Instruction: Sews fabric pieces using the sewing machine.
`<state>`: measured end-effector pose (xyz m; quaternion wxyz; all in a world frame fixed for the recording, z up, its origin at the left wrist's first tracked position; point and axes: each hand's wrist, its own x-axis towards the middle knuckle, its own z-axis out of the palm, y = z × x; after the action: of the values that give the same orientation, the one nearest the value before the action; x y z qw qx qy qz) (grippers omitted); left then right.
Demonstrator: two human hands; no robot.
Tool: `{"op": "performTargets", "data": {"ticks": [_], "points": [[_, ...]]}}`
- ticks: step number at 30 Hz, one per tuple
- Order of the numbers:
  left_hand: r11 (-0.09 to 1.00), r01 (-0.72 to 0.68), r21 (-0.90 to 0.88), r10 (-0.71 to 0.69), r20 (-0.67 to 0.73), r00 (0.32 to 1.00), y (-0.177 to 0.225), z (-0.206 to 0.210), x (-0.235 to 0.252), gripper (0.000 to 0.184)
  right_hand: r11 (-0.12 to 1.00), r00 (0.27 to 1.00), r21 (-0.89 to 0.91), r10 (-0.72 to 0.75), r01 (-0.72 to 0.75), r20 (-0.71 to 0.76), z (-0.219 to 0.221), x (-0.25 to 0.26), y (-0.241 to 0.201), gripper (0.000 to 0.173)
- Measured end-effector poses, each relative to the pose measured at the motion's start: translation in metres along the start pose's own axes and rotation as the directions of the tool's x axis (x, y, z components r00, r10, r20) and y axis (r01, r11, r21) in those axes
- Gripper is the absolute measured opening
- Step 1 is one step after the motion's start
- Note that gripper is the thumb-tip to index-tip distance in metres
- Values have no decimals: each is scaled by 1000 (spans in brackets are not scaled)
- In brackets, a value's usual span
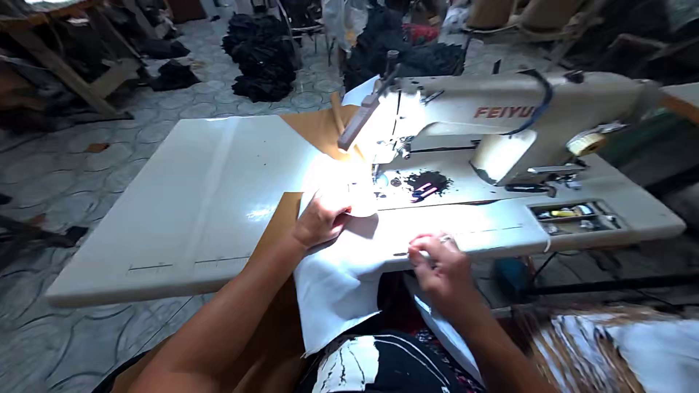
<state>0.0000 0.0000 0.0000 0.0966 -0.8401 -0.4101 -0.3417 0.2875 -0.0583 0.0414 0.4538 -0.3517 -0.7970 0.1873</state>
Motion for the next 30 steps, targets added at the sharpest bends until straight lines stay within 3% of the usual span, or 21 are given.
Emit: {"op": "performTargets", "data": {"ticks": [3, 8, 15, 19, 22, 25, 30], "points": [[1000, 2, -7, -2, -13, 1000, -3, 0, 0, 11, 992, 997, -128, 22, -13, 69, 27, 12, 17, 18], [999, -42, 29, 41, 10, 999, -10, 1, -1, 20, 961, 938, -136, 266, -240, 221, 55, 62, 36, 26], [978, -208, -6, 208, 108, 972, -15, 0, 1, 22, 922, 832, -295, 360, -250, 423, 75, 119, 49, 25], [997, -74, 30, 64, 248, 967, 1, -12, 6, 24, 921, 724, -359, 351, -153, 594, 75, 129, 45, 32], [1000, 19, 19, -23, 248, 969, 14, -21, 8, 14, 961, 784, -225, 264, -163, 561, 74, 125, 53, 29], [999, -33, 29, 26, 215, 976, 15, -19, 5, 13, 960, 842, -90, 276, -265, 464, 71, 122, 53, 22], [985, -169, -18, 169, 183, 968, 3, -10, -4, 19, 950, 860, -53, 300, -306, 413, 70, 119, 57, 32]]}}
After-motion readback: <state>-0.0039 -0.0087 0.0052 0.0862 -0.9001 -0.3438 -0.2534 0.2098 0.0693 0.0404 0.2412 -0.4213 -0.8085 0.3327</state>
